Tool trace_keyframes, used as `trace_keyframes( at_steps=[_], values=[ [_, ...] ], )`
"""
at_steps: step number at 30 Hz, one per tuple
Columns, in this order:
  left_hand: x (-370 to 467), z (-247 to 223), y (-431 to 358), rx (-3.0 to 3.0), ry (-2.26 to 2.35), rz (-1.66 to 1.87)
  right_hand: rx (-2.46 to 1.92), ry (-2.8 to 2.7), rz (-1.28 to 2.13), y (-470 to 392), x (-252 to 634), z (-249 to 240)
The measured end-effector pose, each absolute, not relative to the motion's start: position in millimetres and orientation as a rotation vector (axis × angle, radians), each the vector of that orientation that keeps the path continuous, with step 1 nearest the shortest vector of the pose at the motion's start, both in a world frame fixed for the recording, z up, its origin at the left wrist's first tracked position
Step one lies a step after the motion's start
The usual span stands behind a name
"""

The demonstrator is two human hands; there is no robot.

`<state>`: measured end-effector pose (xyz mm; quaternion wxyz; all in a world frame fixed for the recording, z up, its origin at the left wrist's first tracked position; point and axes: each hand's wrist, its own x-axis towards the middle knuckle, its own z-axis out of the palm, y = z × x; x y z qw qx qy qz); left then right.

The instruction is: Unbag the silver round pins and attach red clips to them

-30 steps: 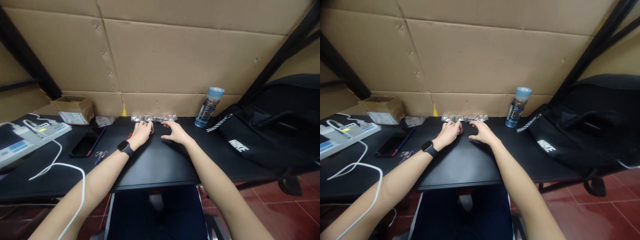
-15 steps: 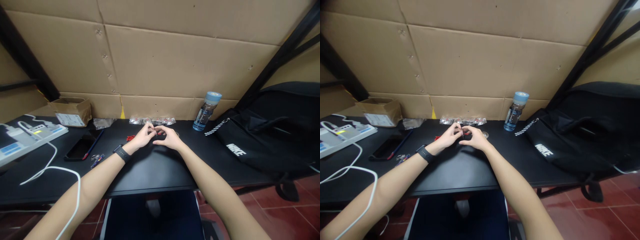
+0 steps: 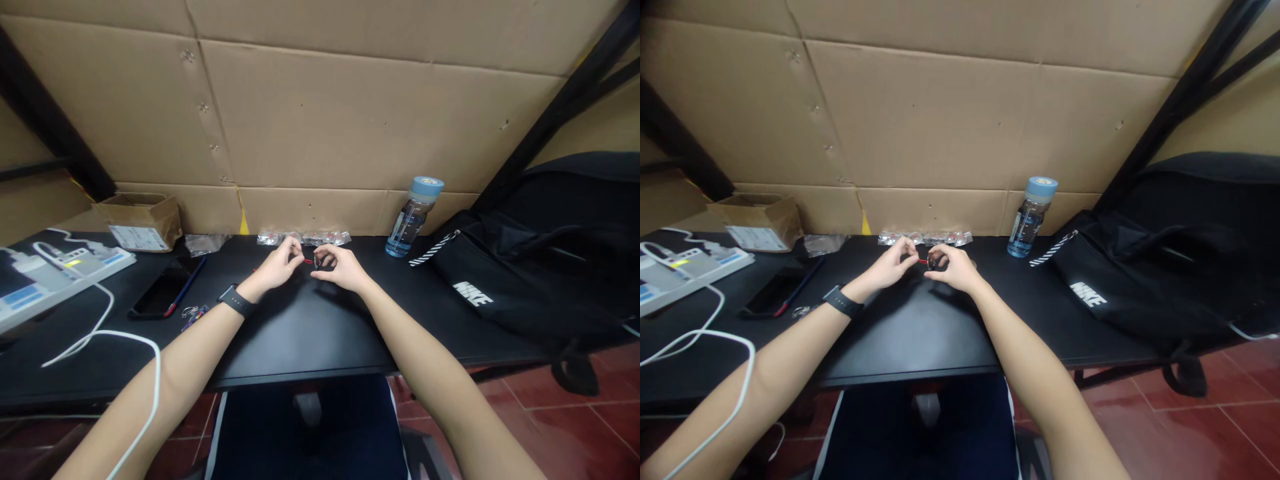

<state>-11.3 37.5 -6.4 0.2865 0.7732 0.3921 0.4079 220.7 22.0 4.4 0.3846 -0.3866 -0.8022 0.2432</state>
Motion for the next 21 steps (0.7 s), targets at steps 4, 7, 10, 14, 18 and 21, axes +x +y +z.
trace_keyframes(
  at_steps=[4,7,10,14,18,21],
  values=[
    [-38.0,12.9,38.4,2.203,1.181,1.065,-1.021,-2.030,0.547,27.1,233.5,9.7],
    [-64.7,23.1,39.9,2.444,1.287,0.846,-1.086,-2.031,0.438,32.1,245.9,13.1],
    [-90.9,26.6,43.4,2.523,1.313,0.570,-1.191,-2.057,0.335,38.8,260.3,12.6],
    [-113.1,28.4,46.9,2.425,1.339,0.449,-1.391,-2.107,0.270,48.1,277.9,8.0],
    [-118.8,32.9,45.3,2.334,1.336,0.421,-1.522,-2.145,0.318,51.2,285.5,5.3],
    [-118.5,34.1,44.0,2.292,1.334,0.421,-1.540,-2.168,0.362,50.2,285.7,5.7]
  ],
)
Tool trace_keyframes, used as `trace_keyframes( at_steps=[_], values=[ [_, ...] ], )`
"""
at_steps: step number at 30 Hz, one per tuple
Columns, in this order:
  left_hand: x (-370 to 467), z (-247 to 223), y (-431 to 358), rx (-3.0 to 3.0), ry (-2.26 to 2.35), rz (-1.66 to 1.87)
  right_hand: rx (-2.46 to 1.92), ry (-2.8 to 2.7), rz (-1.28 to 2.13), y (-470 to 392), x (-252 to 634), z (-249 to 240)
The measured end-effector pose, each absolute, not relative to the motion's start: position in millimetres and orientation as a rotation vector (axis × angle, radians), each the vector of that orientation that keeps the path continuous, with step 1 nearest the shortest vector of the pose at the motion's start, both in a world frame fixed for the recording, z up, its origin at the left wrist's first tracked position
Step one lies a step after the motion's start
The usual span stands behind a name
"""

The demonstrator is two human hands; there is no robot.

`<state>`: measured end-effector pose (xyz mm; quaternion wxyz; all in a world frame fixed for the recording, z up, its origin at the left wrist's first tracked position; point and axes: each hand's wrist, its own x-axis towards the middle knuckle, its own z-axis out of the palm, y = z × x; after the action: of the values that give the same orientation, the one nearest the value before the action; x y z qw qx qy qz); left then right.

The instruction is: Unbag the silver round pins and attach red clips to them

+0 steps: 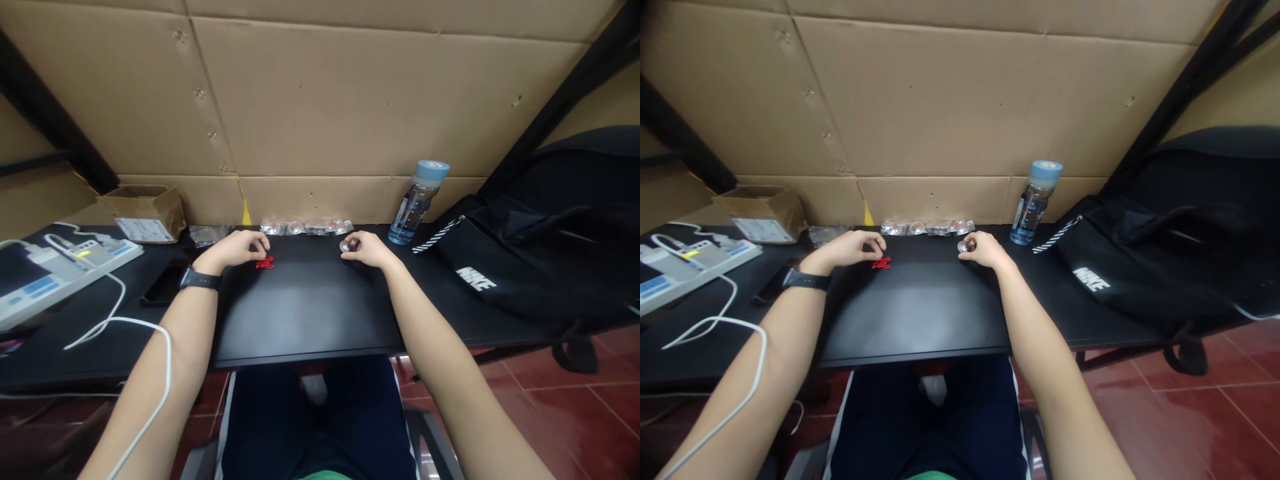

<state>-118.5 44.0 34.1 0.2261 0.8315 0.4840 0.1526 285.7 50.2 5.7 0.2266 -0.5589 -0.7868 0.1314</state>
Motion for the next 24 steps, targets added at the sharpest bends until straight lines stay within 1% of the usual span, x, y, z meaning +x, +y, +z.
trace_keyframes(
  at_steps=[5,9,11,13,18,24],
  values=[
    [-119.8,23.6,52.9,2.365,1.386,0.477,-1.601,-2.209,0.364,50.1,286.4,6.6],
    [-118.4,5.1,65.2,2.383,1.747,0.601,-1.625,-2.209,0.323,51.1,288.3,6.7],
    [-114.4,-4.5,69.0,2.326,1.940,0.579,-1.637,-2.219,0.343,50.6,288.1,7.4],
    [-108.6,-12.8,71.3,2.254,2.040,0.537,-1.647,-2.233,0.383,49.5,287.2,8.7],
    [-97.4,-25.1,79.2,2.172,2.005,0.532,-1.679,-2.251,0.429,47.2,285.5,12.3],
    [-100.9,-28.7,87.5,2.136,1.965,0.602,-1.666,-2.288,0.382,48.7,286.9,10.8]
  ],
)
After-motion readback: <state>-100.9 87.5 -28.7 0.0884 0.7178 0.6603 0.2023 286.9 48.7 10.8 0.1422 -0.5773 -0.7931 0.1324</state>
